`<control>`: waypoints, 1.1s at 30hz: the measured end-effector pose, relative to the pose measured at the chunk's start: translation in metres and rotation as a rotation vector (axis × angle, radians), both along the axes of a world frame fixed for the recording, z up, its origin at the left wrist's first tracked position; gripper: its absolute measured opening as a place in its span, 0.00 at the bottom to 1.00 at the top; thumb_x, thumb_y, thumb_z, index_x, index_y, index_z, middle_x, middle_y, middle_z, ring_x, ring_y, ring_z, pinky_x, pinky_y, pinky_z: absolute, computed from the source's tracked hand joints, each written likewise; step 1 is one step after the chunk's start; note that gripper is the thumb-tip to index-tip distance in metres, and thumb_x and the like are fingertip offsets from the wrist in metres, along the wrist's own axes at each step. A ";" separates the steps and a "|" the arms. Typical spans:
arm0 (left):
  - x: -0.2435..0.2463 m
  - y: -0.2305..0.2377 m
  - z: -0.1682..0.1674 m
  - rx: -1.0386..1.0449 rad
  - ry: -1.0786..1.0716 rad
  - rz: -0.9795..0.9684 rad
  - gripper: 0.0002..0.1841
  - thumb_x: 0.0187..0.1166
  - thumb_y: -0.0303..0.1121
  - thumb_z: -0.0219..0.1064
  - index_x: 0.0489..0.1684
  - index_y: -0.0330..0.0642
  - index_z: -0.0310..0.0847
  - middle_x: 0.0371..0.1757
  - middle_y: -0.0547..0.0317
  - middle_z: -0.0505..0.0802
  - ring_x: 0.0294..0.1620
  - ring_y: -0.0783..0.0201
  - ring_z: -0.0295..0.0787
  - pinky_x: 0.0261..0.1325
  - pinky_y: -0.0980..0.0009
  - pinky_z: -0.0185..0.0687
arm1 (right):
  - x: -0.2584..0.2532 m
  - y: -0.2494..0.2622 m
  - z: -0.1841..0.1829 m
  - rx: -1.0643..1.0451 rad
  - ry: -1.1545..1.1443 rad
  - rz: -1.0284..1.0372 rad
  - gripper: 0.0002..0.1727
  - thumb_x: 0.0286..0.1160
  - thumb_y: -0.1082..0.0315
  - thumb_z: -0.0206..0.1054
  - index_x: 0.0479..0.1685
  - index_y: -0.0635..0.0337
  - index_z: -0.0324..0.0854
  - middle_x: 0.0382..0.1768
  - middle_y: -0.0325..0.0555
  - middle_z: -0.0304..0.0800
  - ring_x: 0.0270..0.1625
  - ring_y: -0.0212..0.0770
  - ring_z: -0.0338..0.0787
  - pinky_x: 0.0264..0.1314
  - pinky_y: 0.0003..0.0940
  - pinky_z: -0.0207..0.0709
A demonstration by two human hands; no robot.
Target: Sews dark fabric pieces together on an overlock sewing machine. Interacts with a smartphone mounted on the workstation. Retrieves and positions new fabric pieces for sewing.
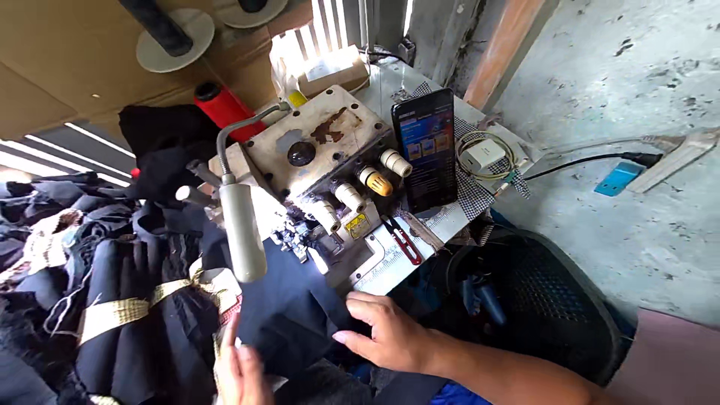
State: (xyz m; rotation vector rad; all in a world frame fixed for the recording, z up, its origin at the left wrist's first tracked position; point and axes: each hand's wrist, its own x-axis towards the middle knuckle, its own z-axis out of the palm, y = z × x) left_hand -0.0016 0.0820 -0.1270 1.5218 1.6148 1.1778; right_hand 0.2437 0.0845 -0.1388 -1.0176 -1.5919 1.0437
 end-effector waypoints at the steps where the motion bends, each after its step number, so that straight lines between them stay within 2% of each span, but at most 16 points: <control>1: 0.003 -0.014 0.000 -0.004 -0.130 -0.042 0.36 0.90 0.42 0.56 0.87 0.22 0.48 0.78 0.55 0.80 0.71 0.79 0.82 0.73 0.78 0.79 | 0.000 -0.004 0.000 -0.016 0.006 0.014 0.14 0.76 0.63 0.73 0.36 0.68 0.84 0.39 0.52 0.88 0.48 0.39 0.88 0.53 0.31 0.83; 3: 0.004 -0.028 0.010 0.027 -0.364 -0.064 0.41 0.76 0.24 0.68 0.88 0.27 0.45 0.74 0.63 0.86 0.61 0.74 0.91 0.62 0.74 0.91 | 0.005 -0.011 0.001 0.006 -0.017 -0.016 0.13 0.76 0.62 0.73 0.35 0.66 0.87 0.42 0.49 0.92 0.55 0.39 0.89 0.62 0.33 0.83; 4: 0.000 -0.030 0.015 0.052 -0.368 -0.070 0.44 0.73 0.22 0.71 0.88 0.27 0.45 0.75 0.63 0.85 0.62 0.72 0.91 0.62 0.73 0.91 | 0.009 -0.014 0.003 0.013 -0.045 -0.048 0.13 0.75 0.61 0.74 0.36 0.64 0.88 0.45 0.47 0.93 0.58 0.39 0.89 0.66 0.34 0.82; 6: -0.008 -0.029 0.020 0.096 -0.248 -0.050 0.44 0.71 0.24 0.72 0.88 0.26 0.47 0.72 0.61 0.87 0.55 0.74 0.92 0.57 0.75 0.92 | 0.017 -0.020 0.006 -0.041 -0.069 -0.081 0.12 0.75 0.60 0.74 0.42 0.61 0.90 0.45 0.44 0.93 0.55 0.34 0.90 0.61 0.32 0.85; 8: -0.008 -0.031 0.020 0.128 -0.004 0.060 0.40 0.74 0.32 0.73 0.84 0.22 0.55 0.58 0.58 0.92 0.48 0.77 0.91 0.51 0.79 0.90 | 0.025 -0.028 0.010 -0.126 -0.045 -0.033 0.12 0.77 0.60 0.73 0.46 0.61 0.90 0.39 0.41 0.94 0.45 0.28 0.91 0.52 0.28 0.86; 10: -0.004 -0.038 0.019 0.213 0.282 0.166 0.36 0.80 0.39 0.69 0.78 0.18 0.65 0.60 0.38 0.88 0.58 0.64 0.88 0.60 0.70 0.86 | 0.032 -0.043 0.017 -0.164 -0.039 0.056 0.12 0.79 0.60 0.72 0.40 0.61 0.87 0.30 0.40 0.91 0.35 0.26 0.89 0.41 0.25 0.85; 11: 0.001 -0.043 0.020 0.267 0.346 0.198 0.30 0.82 0.39 0.67 0.73 0.19 0.71 0.59 0.35 0.87 0.58 0.61 0.87 0.60 0.69 0.84 | 0.033 -0.052 0.019 -0.144 -0.069 0.088 0.13 0.80 0.60 0.71 0.35 0.62 0.86 0.26 0.40 0.88 0.30 0.27 0.87 0.35 0.25 0.82; 14: 0.035 -0.056 0.030 0.220 0.136 0.048 0.16 0.89 0.34 0.58 0.57 0.30 0.85 0.49 0.59 0.94 0.50 0.74 0.91 0.54 0.76 0.88 | 0.027 -0.082 0.012 0.066 -0.263 0.111 0.15 0.82 0.61 0.67 0.26 0.59 0.80 0.19 0.41 0.80 0.24 0.34 0.82 0.27 0.30 0.77; 15: 0.049 -0.059 0.030 0.125 0.024 -0.071 0.17 0.90 0.36 0.56 0.58 0.31 0.86 0.48 0.61 0.96 0.48 0.73 0.94 0.53 0.73 0.91 | 0.026 -0.089 0.005 0.149 -0.346 0.125 0.15 0.83 0.62 0.64 0.26 0.57 0.80 0.19 0.40 0.80 0.25 0.36 0.84 0.28 0.32 0.79; 17: 0.073 -0.058 0.020 -0.020 -0.096 -0.210 0.17 0.83 0.36 0.65 0.59 0.31 0.87 0.46 0.61 0.98 0.44 0.71 0.97 0.49 0.71 0.94 | 0.024 -0.095 -0.008 0.236 -0.478 0.183 0.12 0.82 0.64 0.62 0.28 0.55 0.82 0.22 0.40 0.84 0.29 0.38 0.88 0.33 0.35 0.83; 20: 0.085 -0.054 0.008 -0.098 -0.105 -0.155 0.10 0.74 0.31 0.75 0.49 0.37 0.93 0.35 0.63 0.99 0.33 0.72 0.97 0.40 0.74 0.95 | 0.028 -0.089 -0.015 0.219 -0.598 0.307 0.10 0.81 0.66 0.62 0.31 0.55 0.85 0.25 0.41 0.84 0.32 0.41 0.89 0.34 0.38 0.84; 23: 0.075 -0.050 0.008 -0.177 -0.262 -0.169 0.09 0.74 0.26 0.73 0.48 0.33 0.92 0.34 0.56 0.99 0.34 0.65 0.97 0.42 0.71 0.95 | 0.043 -0.073 -0.017 0.134 -0.606 0.299 0.13 0.84 0.58 0.64 0.39 0.54 0.91 0.33 0.42 0.92 0.41 0.42 0.93 0.44 0.42 0.88; 25: 0.070 -0.051 0.007 -0.226 -0.401 -0.196 0.08 0.76 0.24 0.70 0.47 0.31 0.91 0.34 0.53 0.98 0.34 0.63 0.97 0.42 0.70 0.94 | 0.057 -0.057 -0.015 0.075 -0.463 0.043 0.15 0.85 0.58 0.65 0.51 0.56 0.93 0.47 0.43 0.96 0.52 0.37 0.94 0.58 0.37 0.88; 28: 0.067 -0.056 0.003 -0.259 -0.487 -0.226 0.07 0.77 0.24 0.69 0.45 0.31 0.91 0.35 0.51 0.97 0.34 0.62 0.97 0.44 0.68 0.94 | 0.083 -0.028 -0.013 0.129 -0.412 -0.480 0.16 0.84 0.62 0.65 0.59 0.63 0.89 0.50 0.49 0.92 0.52 0.38 0.92 0.56 0.35 0.88; 30: 0.067 -0.058 -0.002 -0.242 -0.402 -0.196 0.06 0.75 0.25 0.72 0.43 0.33 0.92 0.33 0.53 0.97 0.33 0.64 0.96 0.41 0.70 0.94 | 0.100 -0.014 -0.013 0.156 -0.493 -0.668 0.24 0.84 0.60 0.65 0.73 0.64 0.79 0.54 0.54 0.90 0.55 0.45 0.90 0.59 0.41 0.86; 33: 0.070 -0.058 -0.004 -0.238 -0.291 -0.178 0.05 0.73 0.29 0.74 0.39 0.37 0.93 0.31 0.60 0.97 0.31 0.70 0.95 0.39 0.75 0.92 | 0.114 -0.001 -0.010 0.091 -0.587 -0.698 0.42 0.85 0.52 0.64 0.94 0.61 0.53 0.59 0.57 0.86 0.56 0.51 0.88 0.60 0.48 0.83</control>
